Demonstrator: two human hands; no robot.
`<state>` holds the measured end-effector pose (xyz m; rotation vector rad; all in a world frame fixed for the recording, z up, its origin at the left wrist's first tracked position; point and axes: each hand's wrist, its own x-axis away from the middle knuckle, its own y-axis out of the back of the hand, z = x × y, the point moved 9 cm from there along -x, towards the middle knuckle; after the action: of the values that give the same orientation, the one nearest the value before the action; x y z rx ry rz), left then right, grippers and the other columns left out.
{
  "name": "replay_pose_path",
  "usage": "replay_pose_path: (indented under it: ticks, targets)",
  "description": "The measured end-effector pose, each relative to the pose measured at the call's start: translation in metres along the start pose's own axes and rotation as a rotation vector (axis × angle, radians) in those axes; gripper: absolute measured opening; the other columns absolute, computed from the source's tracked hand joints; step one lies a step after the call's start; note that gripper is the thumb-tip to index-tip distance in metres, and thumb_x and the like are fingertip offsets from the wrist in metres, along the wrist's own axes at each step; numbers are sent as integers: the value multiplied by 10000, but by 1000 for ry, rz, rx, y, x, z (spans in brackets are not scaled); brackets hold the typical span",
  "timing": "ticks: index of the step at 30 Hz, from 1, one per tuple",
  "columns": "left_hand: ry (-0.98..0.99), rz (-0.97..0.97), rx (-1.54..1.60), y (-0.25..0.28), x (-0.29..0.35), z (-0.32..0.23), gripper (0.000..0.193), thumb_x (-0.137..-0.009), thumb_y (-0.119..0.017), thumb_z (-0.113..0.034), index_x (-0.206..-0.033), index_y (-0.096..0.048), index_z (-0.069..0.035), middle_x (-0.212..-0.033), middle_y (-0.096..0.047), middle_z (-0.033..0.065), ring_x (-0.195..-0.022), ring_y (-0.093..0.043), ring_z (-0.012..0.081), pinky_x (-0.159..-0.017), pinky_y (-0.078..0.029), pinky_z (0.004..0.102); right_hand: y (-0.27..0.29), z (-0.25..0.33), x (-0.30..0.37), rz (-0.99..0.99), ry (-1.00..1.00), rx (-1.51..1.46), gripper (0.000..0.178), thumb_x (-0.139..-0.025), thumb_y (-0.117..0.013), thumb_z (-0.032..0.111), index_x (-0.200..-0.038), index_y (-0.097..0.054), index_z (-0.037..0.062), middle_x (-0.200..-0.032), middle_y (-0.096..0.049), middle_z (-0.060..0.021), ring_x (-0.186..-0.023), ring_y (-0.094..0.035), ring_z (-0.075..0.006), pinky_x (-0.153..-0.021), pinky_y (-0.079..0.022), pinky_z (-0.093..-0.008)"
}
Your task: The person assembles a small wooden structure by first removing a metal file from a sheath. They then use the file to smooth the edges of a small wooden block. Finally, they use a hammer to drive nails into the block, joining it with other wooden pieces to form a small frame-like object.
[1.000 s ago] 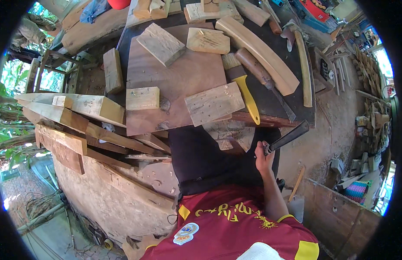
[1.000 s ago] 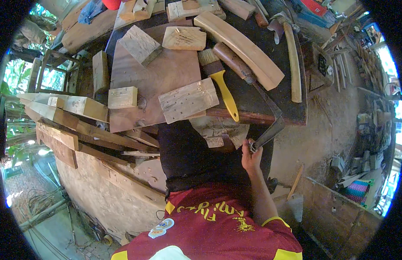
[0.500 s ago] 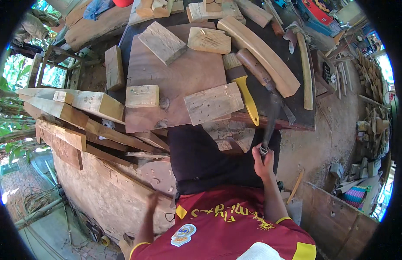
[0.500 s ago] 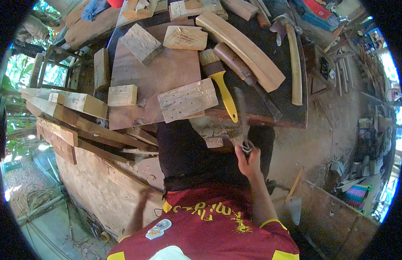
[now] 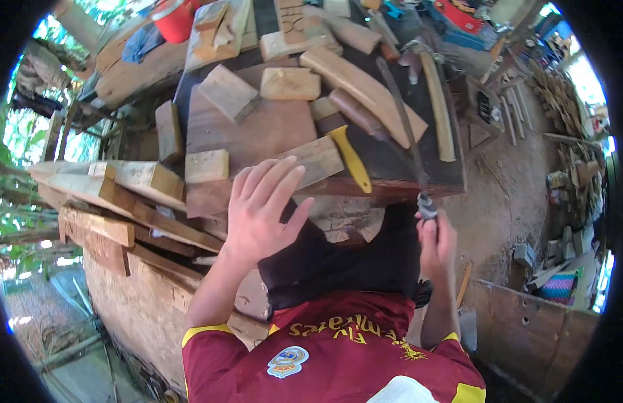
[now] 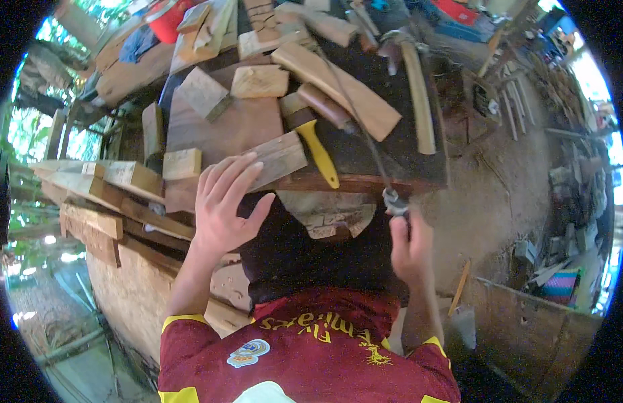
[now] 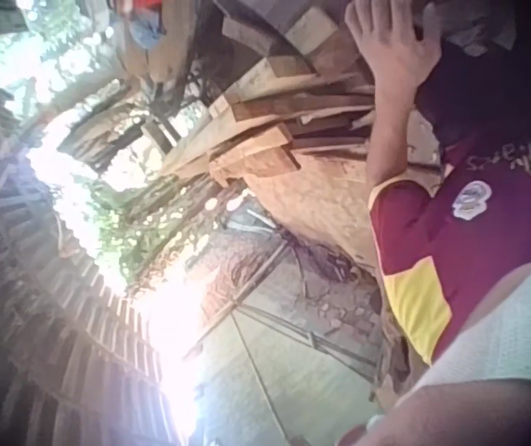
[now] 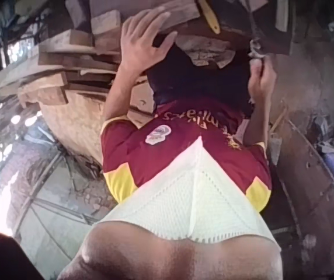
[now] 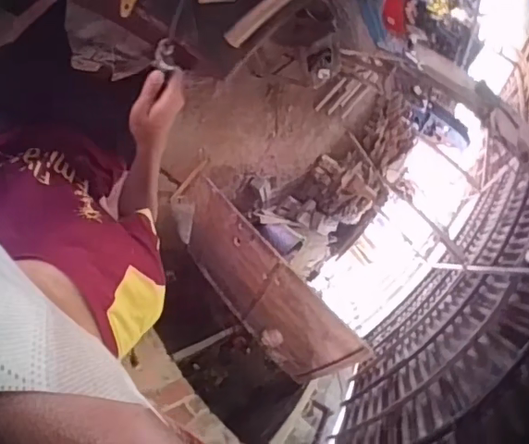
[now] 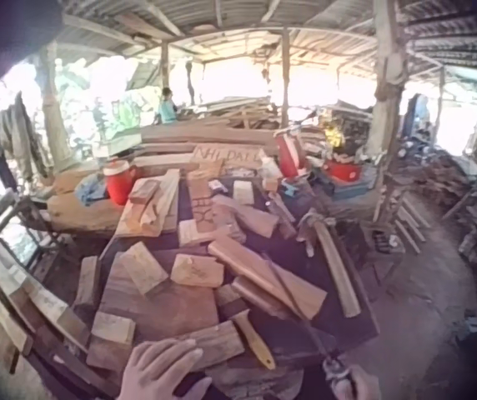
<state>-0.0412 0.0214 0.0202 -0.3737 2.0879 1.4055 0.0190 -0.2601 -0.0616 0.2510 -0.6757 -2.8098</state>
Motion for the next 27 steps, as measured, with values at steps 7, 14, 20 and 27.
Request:
replay_pose_path:
  ticks: [7,14,20,27]
  targets:
    - [93,28,-42,-20,4,4,444,-753,-740,-130,-1162,-625,0,-1241,-613,170,-1144,-564,360,-979,-422,449,100,16,-61,-348,46,384,325,-994,-505,274,-1097,-601,-19,-849,-637,-228,-759,-619,-369,-710,-471,-376]
    - [164,41,-123,-21,12,4,448,-774,-725,-127,-1189,-618,7,-1289,-591,174,-1205,-535,363,-1030,-376,466,79,16,-127,-242,176,393,302,-957,-542,239,-1086,-607,-27,-952,-645,-257,-912,-619,-428,-783,-483,-434]
    - [202,10,-150,-19,14,-3,460,-769,-729,-126,-1192,-614,13,-1283,-589,192,-1226,-520,355,-1039,-365,473,46,28,-164,-53,187,325,296,-942,-582,245,-978,-642,-43,-785,-633,-170,-698,-609,-304,-626,-445,-386]
    - [113,-84,143,-18,-7,-45,472,-740,-761,-121,-1166,-619,24,-1150,-651,179,-1107,-596,366,-952,-454,439,-23,53,-108,472,-203,-843,376,-1005,-504,358,-1023,-599,-5,-703,-490,31,-506,-396,-45,-438,-291,-207]
